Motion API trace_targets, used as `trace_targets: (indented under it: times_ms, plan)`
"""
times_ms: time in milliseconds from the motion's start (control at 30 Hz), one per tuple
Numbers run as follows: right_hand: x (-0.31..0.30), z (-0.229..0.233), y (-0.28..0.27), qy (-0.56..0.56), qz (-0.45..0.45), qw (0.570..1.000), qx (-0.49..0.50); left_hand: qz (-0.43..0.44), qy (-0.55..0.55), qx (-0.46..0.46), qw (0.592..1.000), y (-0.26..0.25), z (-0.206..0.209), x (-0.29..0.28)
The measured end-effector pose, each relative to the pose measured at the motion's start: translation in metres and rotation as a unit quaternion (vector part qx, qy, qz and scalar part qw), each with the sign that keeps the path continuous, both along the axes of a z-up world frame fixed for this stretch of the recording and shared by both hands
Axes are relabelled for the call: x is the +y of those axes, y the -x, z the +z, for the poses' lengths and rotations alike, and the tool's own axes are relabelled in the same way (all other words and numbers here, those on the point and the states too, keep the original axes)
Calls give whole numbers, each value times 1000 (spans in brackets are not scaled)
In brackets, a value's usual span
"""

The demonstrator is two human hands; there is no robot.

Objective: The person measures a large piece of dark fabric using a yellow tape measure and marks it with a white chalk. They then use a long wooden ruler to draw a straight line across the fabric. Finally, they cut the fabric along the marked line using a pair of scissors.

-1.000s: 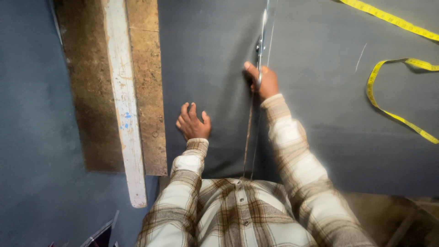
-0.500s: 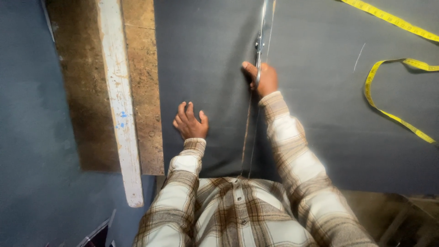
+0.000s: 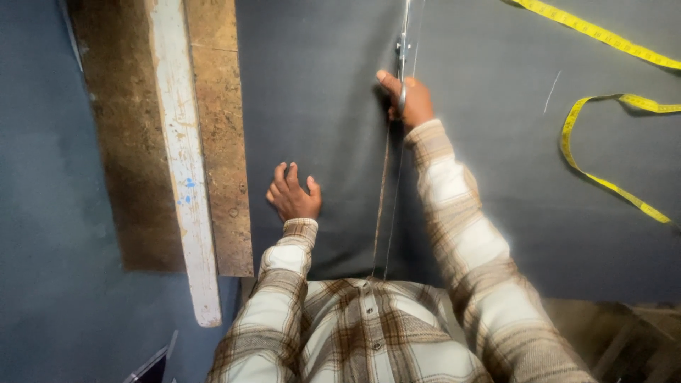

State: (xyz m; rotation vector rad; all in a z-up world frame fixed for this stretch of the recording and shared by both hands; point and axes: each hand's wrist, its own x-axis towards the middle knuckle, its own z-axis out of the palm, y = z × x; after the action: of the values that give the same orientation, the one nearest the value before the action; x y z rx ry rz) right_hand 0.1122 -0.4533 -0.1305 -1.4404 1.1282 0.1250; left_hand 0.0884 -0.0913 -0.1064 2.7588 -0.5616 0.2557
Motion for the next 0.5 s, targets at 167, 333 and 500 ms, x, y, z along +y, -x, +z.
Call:
trace_targets:
  times_ms: [167,333,500]
  plan:
    - [-1,12,-6,-8,-8,1000,19,-3,-6,3,1000,1,-1,1]
    - [-3,-1,-6,11,7,999,33,1,-17,6,1000,1,-4,1]
    - [0,3,-6,5,-6,999,35,2,-14,5,1000,3,-3,1]
